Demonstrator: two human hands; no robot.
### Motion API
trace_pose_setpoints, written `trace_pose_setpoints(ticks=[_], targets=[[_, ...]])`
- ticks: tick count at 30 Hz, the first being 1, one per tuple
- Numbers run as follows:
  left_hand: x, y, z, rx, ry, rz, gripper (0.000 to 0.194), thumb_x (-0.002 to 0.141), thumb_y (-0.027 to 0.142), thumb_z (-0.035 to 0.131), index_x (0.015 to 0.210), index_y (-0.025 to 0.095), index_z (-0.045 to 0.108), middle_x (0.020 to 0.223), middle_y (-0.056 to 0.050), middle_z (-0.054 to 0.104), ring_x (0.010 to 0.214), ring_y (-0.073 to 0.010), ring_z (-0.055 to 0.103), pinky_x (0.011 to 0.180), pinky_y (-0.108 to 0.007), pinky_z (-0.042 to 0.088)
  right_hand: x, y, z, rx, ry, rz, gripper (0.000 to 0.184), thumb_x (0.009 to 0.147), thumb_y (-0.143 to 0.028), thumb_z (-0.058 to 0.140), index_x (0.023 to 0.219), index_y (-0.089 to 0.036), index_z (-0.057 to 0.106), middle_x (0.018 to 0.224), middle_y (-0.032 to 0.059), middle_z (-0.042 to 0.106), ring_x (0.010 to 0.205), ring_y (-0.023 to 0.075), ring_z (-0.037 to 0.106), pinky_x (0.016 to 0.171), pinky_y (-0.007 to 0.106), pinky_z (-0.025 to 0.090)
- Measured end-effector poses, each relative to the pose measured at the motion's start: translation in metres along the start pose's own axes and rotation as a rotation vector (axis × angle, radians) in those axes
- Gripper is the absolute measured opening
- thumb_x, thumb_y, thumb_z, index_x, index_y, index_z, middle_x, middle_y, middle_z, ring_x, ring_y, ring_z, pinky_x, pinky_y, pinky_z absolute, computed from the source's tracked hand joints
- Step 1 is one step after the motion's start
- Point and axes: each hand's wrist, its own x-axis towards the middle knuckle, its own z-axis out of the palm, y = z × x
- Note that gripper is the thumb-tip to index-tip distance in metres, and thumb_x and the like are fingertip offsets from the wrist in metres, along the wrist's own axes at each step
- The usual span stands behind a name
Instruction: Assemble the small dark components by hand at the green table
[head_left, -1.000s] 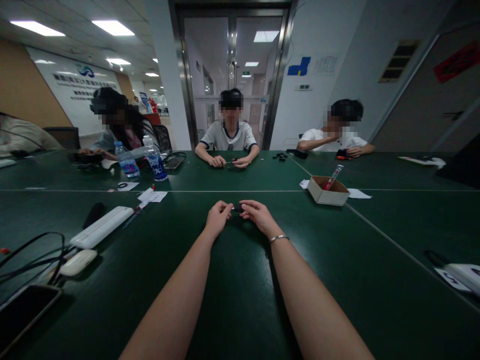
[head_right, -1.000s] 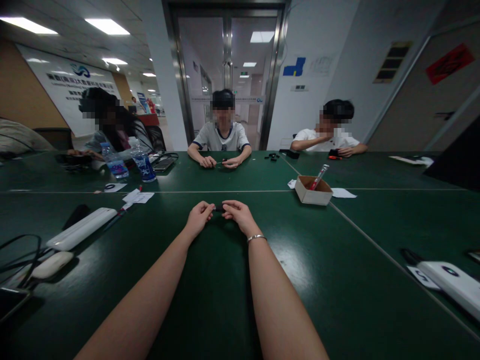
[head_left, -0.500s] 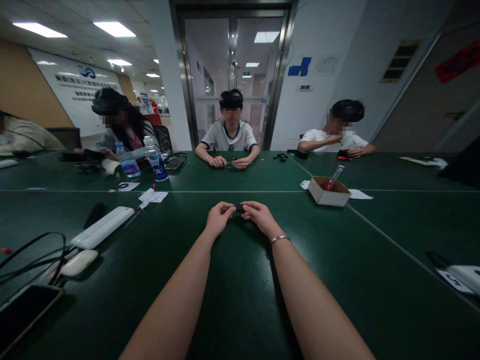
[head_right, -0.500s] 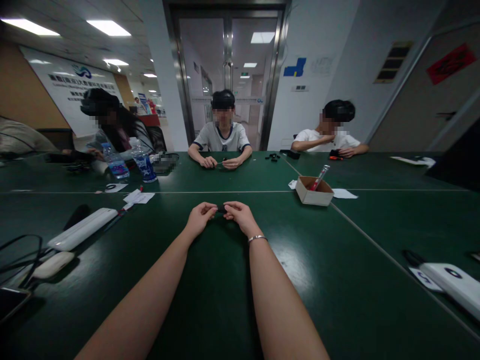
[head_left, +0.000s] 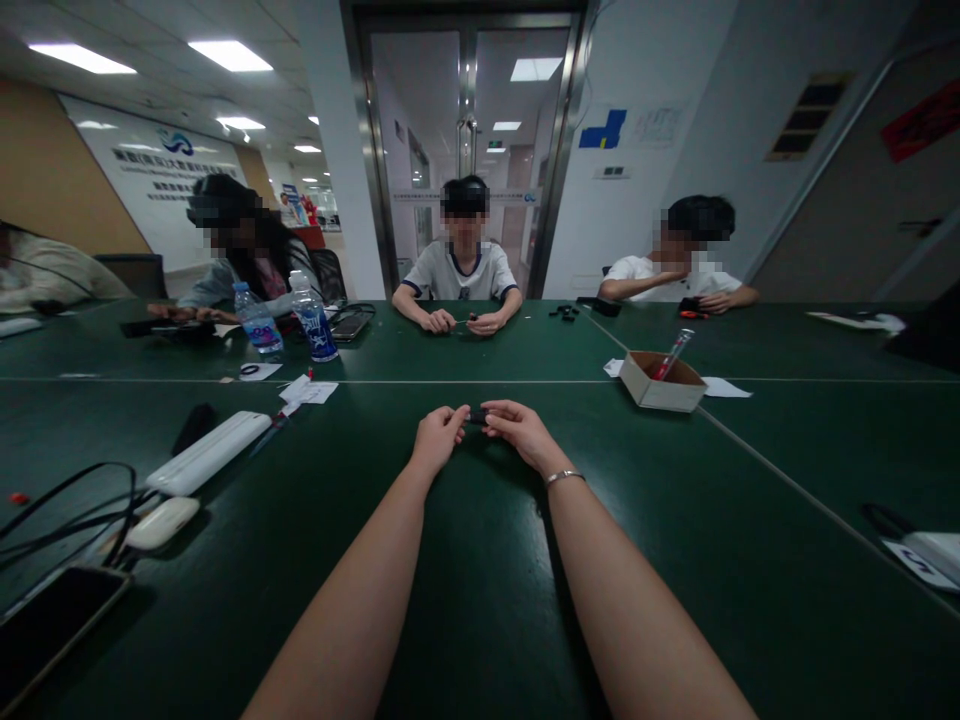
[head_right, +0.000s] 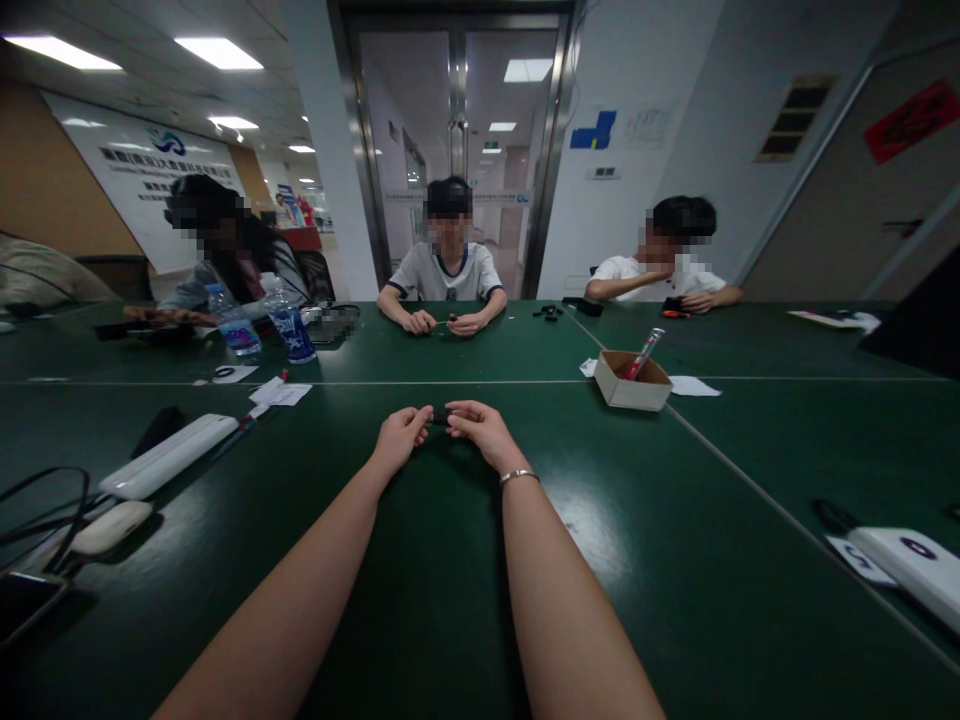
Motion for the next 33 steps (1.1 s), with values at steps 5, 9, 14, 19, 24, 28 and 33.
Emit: trace_pose_setpoints(ticks=[5, 9, 14, 19, 24, 28, 33], targets=[[-0.005, 0.006, -0.002, 0.061, 0.025, 0.007, 0.048, 0.085, 0.062, 0.048, 0.068, 0.018, 0.059, 0.059, -0.001, 0.057, 0.053, -0.0142, 0.051, 0.052, -0.025, 0.037, -0.002, -0.002, 0.001, -0.003, -0.006, 0.005, 0.041, 0.056, -0.027, 0.090, 0.093, -0.019, 0.074, 0.090, 0.0040, 0.065, 0.077, 0.0162, 0.063, 0.073, 0.028, 0.055], [-0.006, 0.009, -0.001, 0.143, 0.059, 0.008, 0.050, 0.087, 0.060, 0.043, 0.064, 0.019, 0.057, 0.057, 0.000, 0.054, 0.053, -0.0144, 0.049, 0.053, -0.026, 0.033, -0.002, -0.003, 0.001, -0.016, -0.018, 0.007, 0.041, 0.055, -0.025, 0.089, 0.093, -0.019, 0.074, 0.094, 0.0047, 0.067, 0.080, 0.0173, 0.063, 0.075, 0.029, 0.054], [-0.008, 0.013, -0.002, 0.216, 0.083, 0.008, 0.052, 0.089, 0.059, 0.039, 0.059, 0.019, 0.054, 0.055, 0.000, 0.052, 0.053, -0.0148, 0.047, 0.053, -0.027, 0.029, -0.001, 0.000, 0.000, -0.044, -0.022, 0.007, 0.040, 0.054, -0.022, 0.087, 0.091, -0.019, 0.073, 0.099, 0.0053, 0.069, 0.081, 0.0171, 0.063, 0.079, 0.030, 0.052], [-0.015, 0.026, -0.005, 0.284, 0.068, -0.048, 0.052, 0.091, 0.055, 0.037, 0.057, 0.020, 0.054, 0.054, -0.001, 0.052, 0.051, -0.0163, 0.046, 0.052, -0.028, 0.027, -0.001, 0.000, 0.001, -0.092, -0.037, 0.004, 0.037, 0.055, -0.021, 0.084, 0.091, -0.019, 0.073, 0.097, 0.0046, 0.070, 0.083, 0.0175, 0.063, 0.081, 0.030, 0.049], [-0.019, 0.032, -0.006, 0.301, 0.067, -0.076, 0.051, 0.093, 0.049, 0.036, 0.053, 0.020, 0.053, 0.053, -0.002, 0.051, 0.049, -0.0167, 0.046, 0.052, -0.028, 0.028, -0.002, -0.001, 0.001, -0.092, -0.025, 0.013, 0.037, 0.055, -0.020, 0.084, 0.090, -0.019, 0.074, 0.096, 0.0042, 0.070, 0.082, 0.0171, 0.063, 0.079, 0.029, 0.049], [-0.018, 0.030, -0.006, 0.285, 0.072, -0.074, 0.051, 0.093, 0.049, 0.037, 0.054, 0.020, 0.054, 0.052, -0.002, 0.051, 0.049, -0.0169, 0.047, 0.052, -0.027, 0.029, -0.002, -0.001, 0.001, -0.086, -0.014, 0.020, 0.038, 0.055, -0.020, 0.085, 0.091, -0.018, 0.073, 0.095, 0.0047, 0.070, 0.079, 0.0157, 0.063, 0.076, 0.027, 0.050], [-0.018, 0.028, -0.006, 0.284, 0.084, -0.052, 0.052, 0.093, 0.051, 0.037, 0.055, 0.020, 0.055, 0.052, -0.002, 0.050, 0.050, -0.0168, 0.047, 0.053, -0.027, 0.028, -0.001, -0.001, 0.001, -0.020, -0.025, 0.036, 0.039, 0.056, -0.019, 0.087, 0.092, -0.017, 0.073, 0.095, 0.0050, 0.067, 0.073, 0.0141, 0.064, 0.070, 0.025, 0.054]])
